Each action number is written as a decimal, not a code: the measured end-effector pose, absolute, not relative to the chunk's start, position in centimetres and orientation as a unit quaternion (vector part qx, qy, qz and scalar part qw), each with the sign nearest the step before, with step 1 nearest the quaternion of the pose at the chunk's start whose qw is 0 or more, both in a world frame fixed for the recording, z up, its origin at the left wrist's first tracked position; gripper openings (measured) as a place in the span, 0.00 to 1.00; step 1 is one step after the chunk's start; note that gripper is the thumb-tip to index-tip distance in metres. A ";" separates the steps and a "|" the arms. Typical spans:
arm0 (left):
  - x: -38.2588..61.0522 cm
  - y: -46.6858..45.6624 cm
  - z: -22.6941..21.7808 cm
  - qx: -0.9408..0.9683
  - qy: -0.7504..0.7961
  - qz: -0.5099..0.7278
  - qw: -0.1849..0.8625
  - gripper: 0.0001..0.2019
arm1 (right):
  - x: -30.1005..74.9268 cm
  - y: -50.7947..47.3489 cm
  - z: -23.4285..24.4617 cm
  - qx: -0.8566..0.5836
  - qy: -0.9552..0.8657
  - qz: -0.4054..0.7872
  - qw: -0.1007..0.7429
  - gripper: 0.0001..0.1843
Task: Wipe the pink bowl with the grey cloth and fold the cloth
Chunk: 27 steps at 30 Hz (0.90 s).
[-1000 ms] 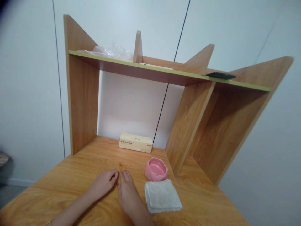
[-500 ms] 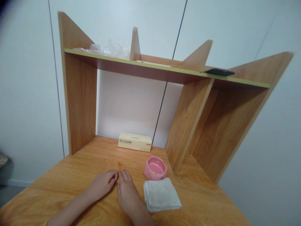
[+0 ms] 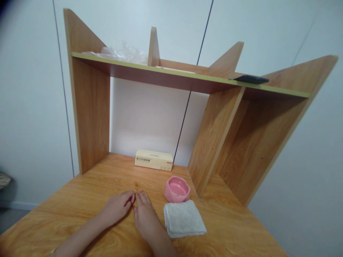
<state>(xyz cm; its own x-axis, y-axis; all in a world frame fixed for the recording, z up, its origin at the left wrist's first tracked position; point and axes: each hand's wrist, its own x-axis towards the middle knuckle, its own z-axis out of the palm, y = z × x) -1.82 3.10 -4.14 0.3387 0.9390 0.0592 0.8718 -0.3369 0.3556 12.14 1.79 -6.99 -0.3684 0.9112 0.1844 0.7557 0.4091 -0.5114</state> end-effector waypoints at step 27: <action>-1.7 2.8 -3.6 0.805 0.566 0.122 0.131 0.10 | 12.1 1.6 -6.8 -0.517 -0.807 0.172 0.227 0.25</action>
